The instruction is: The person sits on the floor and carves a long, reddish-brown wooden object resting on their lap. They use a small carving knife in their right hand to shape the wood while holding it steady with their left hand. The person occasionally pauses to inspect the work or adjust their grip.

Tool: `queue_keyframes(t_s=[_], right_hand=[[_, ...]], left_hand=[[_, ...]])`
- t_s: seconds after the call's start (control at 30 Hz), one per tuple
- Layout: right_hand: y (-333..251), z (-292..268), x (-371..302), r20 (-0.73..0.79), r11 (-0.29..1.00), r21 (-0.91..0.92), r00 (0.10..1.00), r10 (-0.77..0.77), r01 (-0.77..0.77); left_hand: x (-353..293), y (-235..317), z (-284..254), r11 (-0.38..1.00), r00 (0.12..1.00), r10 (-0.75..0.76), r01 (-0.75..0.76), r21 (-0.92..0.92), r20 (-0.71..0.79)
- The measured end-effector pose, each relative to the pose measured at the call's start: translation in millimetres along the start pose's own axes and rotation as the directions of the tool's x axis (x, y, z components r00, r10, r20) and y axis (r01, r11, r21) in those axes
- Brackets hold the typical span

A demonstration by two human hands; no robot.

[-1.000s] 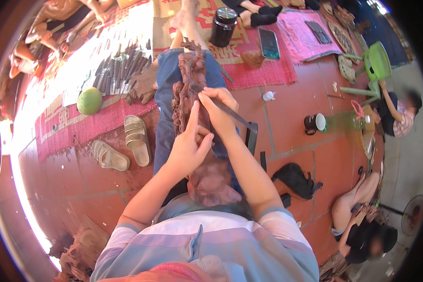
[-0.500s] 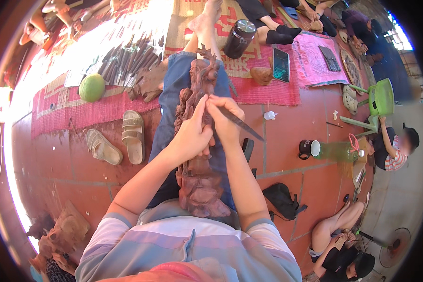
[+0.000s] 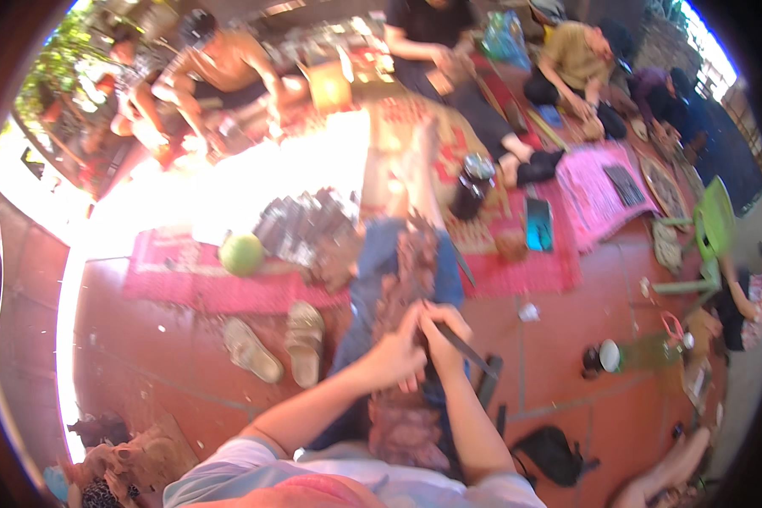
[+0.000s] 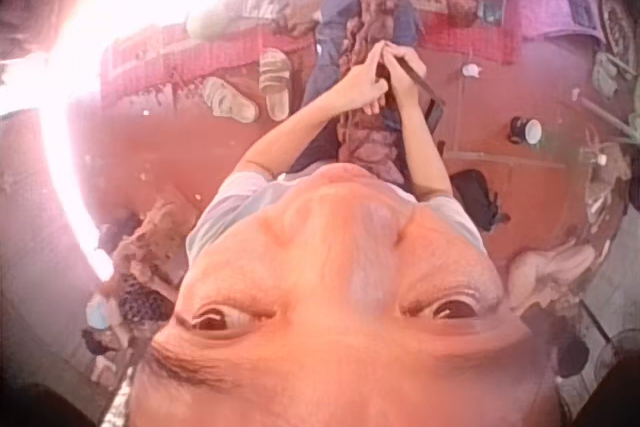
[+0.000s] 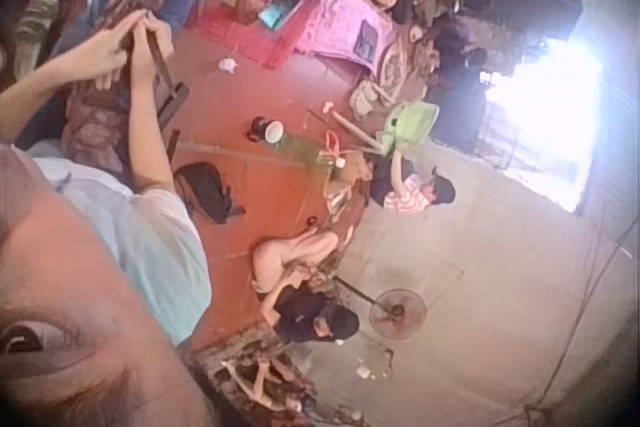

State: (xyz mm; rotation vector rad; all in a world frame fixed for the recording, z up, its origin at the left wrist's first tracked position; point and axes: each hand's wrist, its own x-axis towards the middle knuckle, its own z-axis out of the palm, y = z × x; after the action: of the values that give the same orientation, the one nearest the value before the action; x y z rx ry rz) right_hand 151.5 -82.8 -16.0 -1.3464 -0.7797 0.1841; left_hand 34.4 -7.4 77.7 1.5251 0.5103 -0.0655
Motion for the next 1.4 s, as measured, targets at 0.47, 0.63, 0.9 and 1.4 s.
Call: queue_keyframes(t_s=[0.47, 0.63, 0.9, 1.4], right_hand=[[-10, 5, 18, 0.03, 0.945, 0.184, 0.963, 0.268, -0.269], [-14, 7, 8, -0.087, 0.998, -0.035, 0.995, 0.041, -0.044], [-7, 12, 19, -0.151, 0.988, 0.078, 0.978, 0.145, -0.134], [-25, -3, 16, 0.1, 0.987, -0.098, 0.985, 0.137, -0.128]], left_hand=[[7, 14, -10, 0.99, 0.998, -0.055, 0.054, 0.128, 0.006], [13, 1, 3, 0.993, 0.996, -0.078, 0.08, 0.091, -0.032], [22, 15, 8, 0.995, 0.99, -0.076, 0.083, 0.057, -0.122], [1, 11, 4, 0.983, 0.984, -0.165, 0.17, 0.075, -0.062]])
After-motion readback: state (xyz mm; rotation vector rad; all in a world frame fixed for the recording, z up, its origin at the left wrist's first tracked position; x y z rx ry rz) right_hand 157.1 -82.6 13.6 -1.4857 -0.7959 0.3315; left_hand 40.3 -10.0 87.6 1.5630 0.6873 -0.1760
